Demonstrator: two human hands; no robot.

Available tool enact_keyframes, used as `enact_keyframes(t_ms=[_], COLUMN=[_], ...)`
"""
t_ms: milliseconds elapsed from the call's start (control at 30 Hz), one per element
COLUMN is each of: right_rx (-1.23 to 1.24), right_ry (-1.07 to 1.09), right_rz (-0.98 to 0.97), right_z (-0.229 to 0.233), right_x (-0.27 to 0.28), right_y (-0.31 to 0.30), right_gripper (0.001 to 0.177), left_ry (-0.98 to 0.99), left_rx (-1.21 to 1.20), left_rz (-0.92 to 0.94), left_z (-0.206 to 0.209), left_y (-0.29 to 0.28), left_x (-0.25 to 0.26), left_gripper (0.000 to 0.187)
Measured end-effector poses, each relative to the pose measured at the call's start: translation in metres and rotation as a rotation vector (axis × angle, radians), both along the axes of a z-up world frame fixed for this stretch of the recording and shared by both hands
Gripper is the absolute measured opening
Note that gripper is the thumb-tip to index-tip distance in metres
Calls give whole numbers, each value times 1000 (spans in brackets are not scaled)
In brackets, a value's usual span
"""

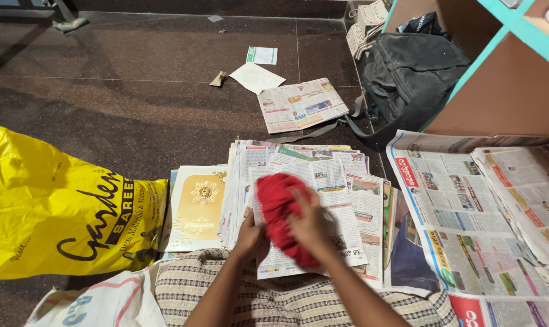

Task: The person sits on the floor and wipes the surface of a stack of newspapers using a red cloth. They repeatedly pick up individual newspapers, wipe them, and place them back into the pile.

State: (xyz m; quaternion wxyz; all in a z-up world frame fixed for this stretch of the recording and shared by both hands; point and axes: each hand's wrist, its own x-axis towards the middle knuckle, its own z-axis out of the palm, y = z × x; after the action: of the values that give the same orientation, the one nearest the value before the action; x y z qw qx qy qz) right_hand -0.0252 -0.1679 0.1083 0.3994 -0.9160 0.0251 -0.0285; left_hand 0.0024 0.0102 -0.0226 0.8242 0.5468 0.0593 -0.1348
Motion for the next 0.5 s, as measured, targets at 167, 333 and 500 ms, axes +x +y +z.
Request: enact_keyframes(t_ms=[167, 333, 500], right_rx=[-443, -583, -650], right_ry=[-85, 70, 52], right_rz=[88, -65, -245], right_z=[-33, -37, -31], right_x=[3, 41, 68], right_y=[51, 3, -66], right_gripper=[71, 68, 66], left_ry=[72, 112, 115], left_rx=[40, 303, 131], left_rz=[-1, -14, -11], left_z=[-14, -22, -12], left_y=[7, 4, -1], left_x=[4, 8, 6], left_gripper=[32, 41, 48])
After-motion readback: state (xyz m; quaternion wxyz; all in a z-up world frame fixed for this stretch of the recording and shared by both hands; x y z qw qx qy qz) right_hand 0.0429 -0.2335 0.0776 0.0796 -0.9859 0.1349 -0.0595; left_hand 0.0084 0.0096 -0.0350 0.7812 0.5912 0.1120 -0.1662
